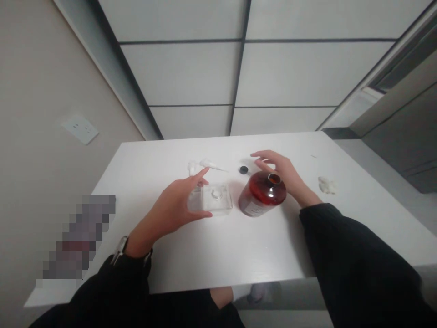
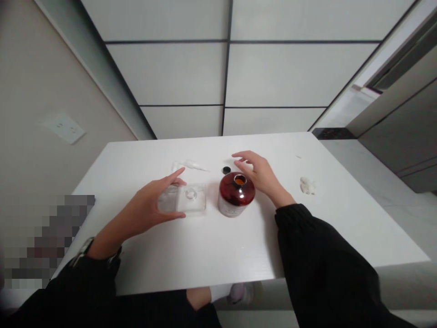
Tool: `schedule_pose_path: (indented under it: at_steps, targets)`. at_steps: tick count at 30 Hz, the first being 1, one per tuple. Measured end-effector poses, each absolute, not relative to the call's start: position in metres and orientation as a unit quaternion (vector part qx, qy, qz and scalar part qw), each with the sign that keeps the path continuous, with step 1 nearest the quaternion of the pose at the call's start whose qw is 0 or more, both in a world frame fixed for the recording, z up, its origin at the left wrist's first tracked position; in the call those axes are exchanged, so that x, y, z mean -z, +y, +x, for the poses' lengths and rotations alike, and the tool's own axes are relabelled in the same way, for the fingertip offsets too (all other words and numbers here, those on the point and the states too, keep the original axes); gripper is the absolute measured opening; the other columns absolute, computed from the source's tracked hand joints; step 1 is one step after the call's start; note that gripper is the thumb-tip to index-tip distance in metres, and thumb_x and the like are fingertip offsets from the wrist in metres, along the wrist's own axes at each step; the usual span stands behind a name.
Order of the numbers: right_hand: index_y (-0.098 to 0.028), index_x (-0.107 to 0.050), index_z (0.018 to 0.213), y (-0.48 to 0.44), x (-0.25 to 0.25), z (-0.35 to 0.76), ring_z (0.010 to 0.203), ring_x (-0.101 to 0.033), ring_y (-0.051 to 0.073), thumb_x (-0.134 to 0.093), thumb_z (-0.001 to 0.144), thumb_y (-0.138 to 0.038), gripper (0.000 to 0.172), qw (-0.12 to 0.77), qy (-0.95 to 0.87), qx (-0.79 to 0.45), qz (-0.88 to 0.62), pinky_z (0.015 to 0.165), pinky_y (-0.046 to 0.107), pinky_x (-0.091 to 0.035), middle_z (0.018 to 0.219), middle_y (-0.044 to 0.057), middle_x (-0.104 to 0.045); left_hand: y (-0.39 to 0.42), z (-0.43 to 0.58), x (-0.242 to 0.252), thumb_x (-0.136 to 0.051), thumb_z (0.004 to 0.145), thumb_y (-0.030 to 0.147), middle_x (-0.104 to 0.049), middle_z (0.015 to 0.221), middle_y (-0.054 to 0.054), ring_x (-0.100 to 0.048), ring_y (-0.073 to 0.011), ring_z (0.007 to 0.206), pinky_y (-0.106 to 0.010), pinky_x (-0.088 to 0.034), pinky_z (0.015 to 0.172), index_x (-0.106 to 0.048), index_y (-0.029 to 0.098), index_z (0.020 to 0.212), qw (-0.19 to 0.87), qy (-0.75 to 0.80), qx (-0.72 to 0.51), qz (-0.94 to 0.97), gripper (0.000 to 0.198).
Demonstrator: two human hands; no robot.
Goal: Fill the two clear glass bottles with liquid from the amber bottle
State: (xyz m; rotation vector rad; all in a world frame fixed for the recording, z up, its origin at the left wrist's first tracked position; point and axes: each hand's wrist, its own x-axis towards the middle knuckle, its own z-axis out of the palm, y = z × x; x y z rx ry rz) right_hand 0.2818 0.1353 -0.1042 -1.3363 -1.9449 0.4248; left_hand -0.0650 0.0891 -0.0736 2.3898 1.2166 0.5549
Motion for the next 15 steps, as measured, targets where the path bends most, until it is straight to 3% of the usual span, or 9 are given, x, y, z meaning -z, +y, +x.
schedule_pose_path:
  at_steps: [5, 11, 13, 15]
  targets:
    - [-0.030, -0.078, 0.123, 0.160, 0.128, 0.265, 0.120, -0.071, 0.030, -0.068, 0.097, -0.054, 0.036, 0.318, -0.807, -0.175, -0.465, 0.109, 0.055, -0.055, 0.127, 0.010, -0.075, 0.085, -0.064, 0.070, -0.094, 0.076, 0.037, -0.073, 0.134, -0.009, -0.071, -0.0315, 0.120, -0.048, -0.055, 0.105, -0.033, 0.028, 0.166, 0.209, 0.445, -0.198, 0.848, 0.109]
    - [-0.027, -0.081, 0.102, 0.156, 0.129, 0.272, 0.090, -0.074, 0.025, -0.069, 0.096, -0.045, 0.023, 0.324, -0.808, -0.194, -0.452, 0.088, 0.046, -0.063, 0.106, 0.009, -0.078, 0.083, -0.064, 0.068, -0.089, 0.080, 0.035, -0.071, 0.136, -0.009, -0.070, -0.0307, 0.121, -0.048, -0.054, 0.105, -0.029, 0.030, 0.167, 0.217, 0.446, -0.183, 0.849, 0.106]
    - [-0.025, -0.077, 0.101, 0.152, 0.119, 0.272, 0.084, -0.072, 0.023, -0.071, 0.094, -0.041, 0.019, 0.362, -0.783, -0.182, -0.471, 0.081, 0.043, -0.064, 0.104, 0.008, -0.076, 0.083, -0.064, 0.068, -0.089, 0.080, 0.035, -0.071, 0.136, -0.010, -0.070, -0.0307, 0.120, -0.048, -0.054, 0.105, -0.029, 0.029, 0.167, 0.216, 0.448, -0.184, 0.848, 0.106]
    - [-0.026, -0.075, 0.107, 0.143, 0.104, 0.269, 0.090, -0.073, 0.022, -0.074, 0.092, -0.037, 0.018, 0.439, -0.734, -0.188, -0.483, 0.083, 0.042, -0.065, 0.109, 0.007, -0.075, 0.083, -0.064, 0.069, -0.089, 0.080, 0.035, -0.071, 0.135, -0.010, -0.070, -0.0306, 0.119, -0.048, -0.054, 0.105, -0.029, 0.029, 0.167, 0.215, 0.446, -0.185, 0.849, 0.106]
